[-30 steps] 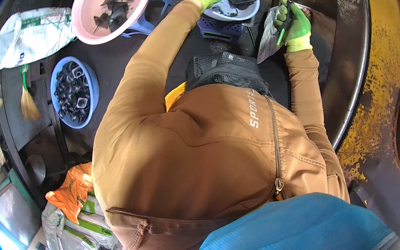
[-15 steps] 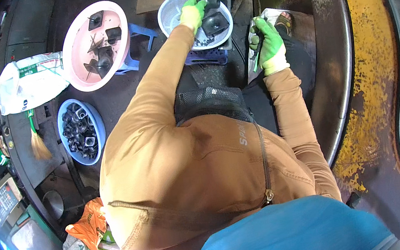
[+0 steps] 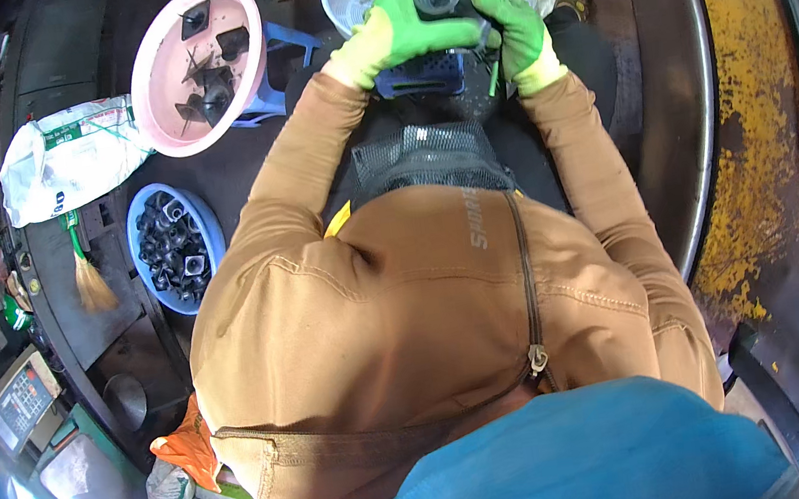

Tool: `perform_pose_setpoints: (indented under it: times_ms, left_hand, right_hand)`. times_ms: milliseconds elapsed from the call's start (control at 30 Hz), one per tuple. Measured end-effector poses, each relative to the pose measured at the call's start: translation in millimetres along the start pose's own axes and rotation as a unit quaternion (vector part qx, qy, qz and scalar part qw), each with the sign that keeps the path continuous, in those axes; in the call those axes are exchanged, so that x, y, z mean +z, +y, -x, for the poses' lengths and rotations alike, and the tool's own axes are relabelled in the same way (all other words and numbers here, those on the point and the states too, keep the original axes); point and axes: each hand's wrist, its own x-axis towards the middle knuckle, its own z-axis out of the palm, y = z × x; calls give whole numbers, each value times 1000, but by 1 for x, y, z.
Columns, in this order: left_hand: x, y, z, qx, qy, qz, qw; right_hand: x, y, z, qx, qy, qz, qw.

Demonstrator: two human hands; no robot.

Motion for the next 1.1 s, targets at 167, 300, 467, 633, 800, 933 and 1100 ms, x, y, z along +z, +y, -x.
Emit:
perform_pose_setpoints:
  times_ms: [167, 300, 467, 633, 800, 933, 1100]
  left_hand:
    - [1, 12, -9, -2, 103, -32, 994]
    - [5, 38, -12, -168, 130, 189, 959]
    - [20, 66, -9, -236, 141, 239, 931]
    - [31, 70, -8, -183, 171, 173, 952]
    - [36, 60, -10, -125, 197, 202, 951]
    - [23, 54, -5, -187, 84, 209, 956]
    - [5, 50, -3, -103, 6, 172, 980]
  right_hand:
    - [0, 0, 7, 33, 62, 3, 998]
    - [2, 16, 14, -68, 13, 246, 967]
    - [11, 37, 13, -353, 62, 324, 876]
    - [25, 24, 11, -338, 27, 279, 899]
    - [26, 12, 14, -341, 7, 325, 882]
    - [11, 9, 13, -314, -24, 448, 837]
    - [0, 4, 23, -263, -86, 518, 809]
